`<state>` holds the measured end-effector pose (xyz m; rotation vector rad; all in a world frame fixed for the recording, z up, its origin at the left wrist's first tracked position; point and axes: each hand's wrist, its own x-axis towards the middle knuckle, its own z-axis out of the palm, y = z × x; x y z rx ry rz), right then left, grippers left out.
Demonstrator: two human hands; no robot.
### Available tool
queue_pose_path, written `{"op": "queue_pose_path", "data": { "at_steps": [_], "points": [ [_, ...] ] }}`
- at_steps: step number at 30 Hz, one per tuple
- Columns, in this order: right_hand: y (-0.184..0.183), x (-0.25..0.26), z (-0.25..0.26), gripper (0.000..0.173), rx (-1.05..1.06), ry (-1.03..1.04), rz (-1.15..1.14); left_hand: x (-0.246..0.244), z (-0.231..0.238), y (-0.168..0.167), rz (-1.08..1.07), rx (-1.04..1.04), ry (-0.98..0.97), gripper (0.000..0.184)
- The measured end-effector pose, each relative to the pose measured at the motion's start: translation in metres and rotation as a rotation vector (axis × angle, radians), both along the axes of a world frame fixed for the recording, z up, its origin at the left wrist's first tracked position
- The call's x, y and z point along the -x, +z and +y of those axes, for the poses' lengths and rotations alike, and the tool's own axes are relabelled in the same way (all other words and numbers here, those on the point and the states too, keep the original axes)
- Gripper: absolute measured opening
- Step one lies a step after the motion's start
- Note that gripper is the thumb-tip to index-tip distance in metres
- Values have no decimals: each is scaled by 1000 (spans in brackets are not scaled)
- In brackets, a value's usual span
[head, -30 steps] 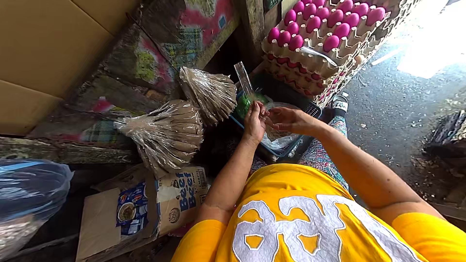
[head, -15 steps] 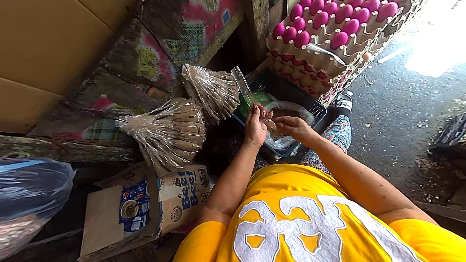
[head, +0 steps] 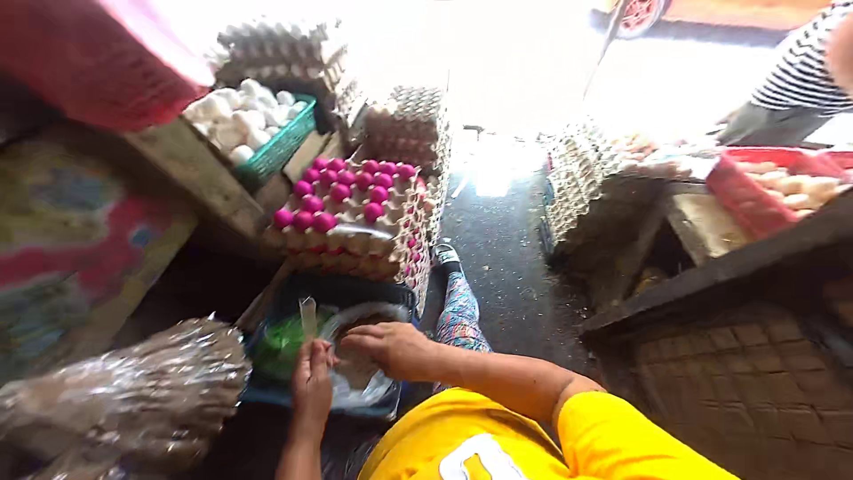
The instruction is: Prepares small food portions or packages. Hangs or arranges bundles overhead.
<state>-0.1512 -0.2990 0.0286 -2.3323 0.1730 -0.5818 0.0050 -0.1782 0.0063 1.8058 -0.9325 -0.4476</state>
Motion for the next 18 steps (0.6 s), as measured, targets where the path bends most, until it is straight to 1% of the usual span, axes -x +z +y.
{"op": "queue_pose_path", "data": {
  "at_steps": [1,3,5,8,11,14,15,18],
  "points": [
    [7,-1,0,44,62,34,13,2,-3,5,-4,-42,-21,40],
    [16,-2,-3,51,156,117,124,6,-7,11,0,-148,-87,41],
    [15,-7,-5,57,203,176,193,9,-6,19,7,-240,-153,41],
    [7,-15,-10,53,233,195,208,10,-7,25,-9,-331,-196,38],
    [5,-18,-13,51,245,159,222,7,-6,21,83,-282,-269,38],
    [2,-20,-15,40,300,131,254,8,-2,21,156,-271,-315,43],
    [4,-19,-16,35,323,131,281,7,-1,21,156,-277,-324,43],
    [10,-20,-21,30,360,148,343,7,7,20,100,-307,-314,35]
  ]
}}
